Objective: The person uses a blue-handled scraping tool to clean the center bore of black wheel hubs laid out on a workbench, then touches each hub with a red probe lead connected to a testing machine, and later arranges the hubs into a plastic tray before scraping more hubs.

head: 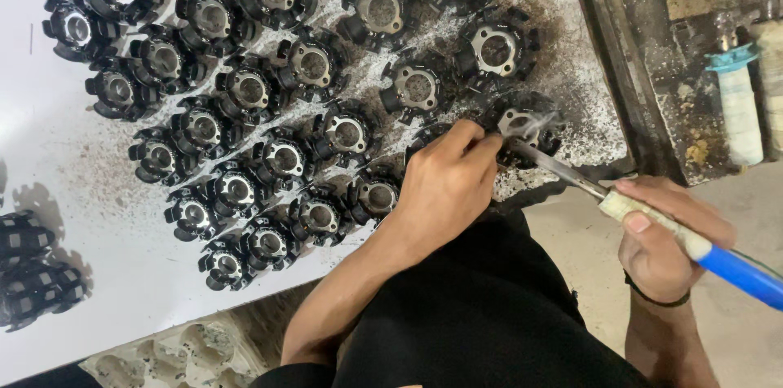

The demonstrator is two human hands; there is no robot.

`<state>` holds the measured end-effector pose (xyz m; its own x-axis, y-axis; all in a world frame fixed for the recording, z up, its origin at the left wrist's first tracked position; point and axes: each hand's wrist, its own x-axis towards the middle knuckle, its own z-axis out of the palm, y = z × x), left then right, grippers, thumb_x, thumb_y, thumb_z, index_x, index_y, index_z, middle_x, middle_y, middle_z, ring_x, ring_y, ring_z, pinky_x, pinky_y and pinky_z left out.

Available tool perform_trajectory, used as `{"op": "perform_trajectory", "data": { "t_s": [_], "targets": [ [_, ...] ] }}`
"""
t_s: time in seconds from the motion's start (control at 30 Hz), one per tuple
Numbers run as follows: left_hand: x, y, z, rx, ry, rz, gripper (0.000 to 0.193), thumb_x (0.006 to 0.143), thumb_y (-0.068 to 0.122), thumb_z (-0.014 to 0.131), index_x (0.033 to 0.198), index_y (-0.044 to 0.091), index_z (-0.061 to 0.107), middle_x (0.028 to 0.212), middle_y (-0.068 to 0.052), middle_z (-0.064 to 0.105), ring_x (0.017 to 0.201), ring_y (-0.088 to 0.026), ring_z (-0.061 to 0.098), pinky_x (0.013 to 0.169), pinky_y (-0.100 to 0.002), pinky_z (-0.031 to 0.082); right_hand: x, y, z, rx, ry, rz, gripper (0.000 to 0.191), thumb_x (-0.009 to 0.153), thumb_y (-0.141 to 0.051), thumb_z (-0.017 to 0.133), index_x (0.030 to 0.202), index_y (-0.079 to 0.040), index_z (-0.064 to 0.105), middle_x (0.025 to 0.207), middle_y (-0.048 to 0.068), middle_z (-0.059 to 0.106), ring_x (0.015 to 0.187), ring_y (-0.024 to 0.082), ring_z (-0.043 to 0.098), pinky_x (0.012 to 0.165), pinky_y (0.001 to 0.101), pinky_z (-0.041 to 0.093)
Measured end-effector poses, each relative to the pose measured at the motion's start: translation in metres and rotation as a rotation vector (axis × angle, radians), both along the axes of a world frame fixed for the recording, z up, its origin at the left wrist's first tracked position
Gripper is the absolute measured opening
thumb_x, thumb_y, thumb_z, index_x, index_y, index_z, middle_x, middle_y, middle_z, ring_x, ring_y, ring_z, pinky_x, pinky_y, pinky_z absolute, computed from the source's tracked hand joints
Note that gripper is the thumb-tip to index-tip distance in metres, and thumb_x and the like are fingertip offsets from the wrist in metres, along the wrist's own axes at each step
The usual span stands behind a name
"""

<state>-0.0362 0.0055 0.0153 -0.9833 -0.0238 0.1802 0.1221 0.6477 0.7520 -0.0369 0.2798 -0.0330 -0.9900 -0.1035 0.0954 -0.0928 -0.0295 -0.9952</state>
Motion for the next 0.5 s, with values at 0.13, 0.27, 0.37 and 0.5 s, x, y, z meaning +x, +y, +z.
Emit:
{"op": "perform_trajectory", "data": {
  "t_s": [0.13,0.27,0.37,0.5],
  "targets": [
    [0.003,0.002,-0.003,-0.082,-0.012,-0.018,0.024,0.085,-0.001,0.070,0.109,-0.001,0.071,0.099,-0.011,0.058,0.082,-0.029,0.070,0.067,-0.039,0.058,-0.003,-0.005,-0.003,-0.063,0.028,-0.080,0.027,0.089,-0.005,0.063,0.109,0.013,0.062,0.104,0.028,0.069,0.079,0.028,0.069,0.071,0.0312,0.057],
    [0.005,0.003,-0.004,-0.108,-0.007,-0.028,0.023,0.088,-0.003,0.069,0.112,-0.003,0.069,0.102,-0.011,0.059,0.087,-0.027,0.071,0.066,-0.036,0.059,-0.003,-0.004,-0.008,-0.088,0.072,-0.056,0.028,0.090,-0.004,0.062,0.110,0.014,0.058,0.104,0.028,0.068,0.083,0.028,0.069,0.078,0.0313,0.057],
    [0.006,0.004,-0.005,-0.130,0.012,-0.014,0.025,0.087,-0.003,0.069,0.112,-0.002,0.069,0.104,-0.010,0.061,0.089,-0.026,0.071,0.067,-0.036,0.059,-0.003,0.000,-0.010,-0.102,0.055,-0.054,0.026,0.091,-0.003,0.063,0.109,0.016,0.061,0.101,0.030,0.069,0.077,0.027,0.066,0.074,0.0305,0.054],
    [0.007,0.004,-0.007,-0.129,0.027,-0.003,0.027,0.085,-0.001,0.071,0.112,-0.001,0.070,0.104,-0.009,0.061,0.088,-0.026,0.072,0.067,-0.037,0.059,-0.003,0.004,-0.010,-0.140,-0.035,-0.040,0.028,0.090,-0.004,0.061,0.108,0.017,0.064,0.098,0.029,0.068,0.074,0.029,0.067,0.071,0.0320,0.056]
  ]
}}
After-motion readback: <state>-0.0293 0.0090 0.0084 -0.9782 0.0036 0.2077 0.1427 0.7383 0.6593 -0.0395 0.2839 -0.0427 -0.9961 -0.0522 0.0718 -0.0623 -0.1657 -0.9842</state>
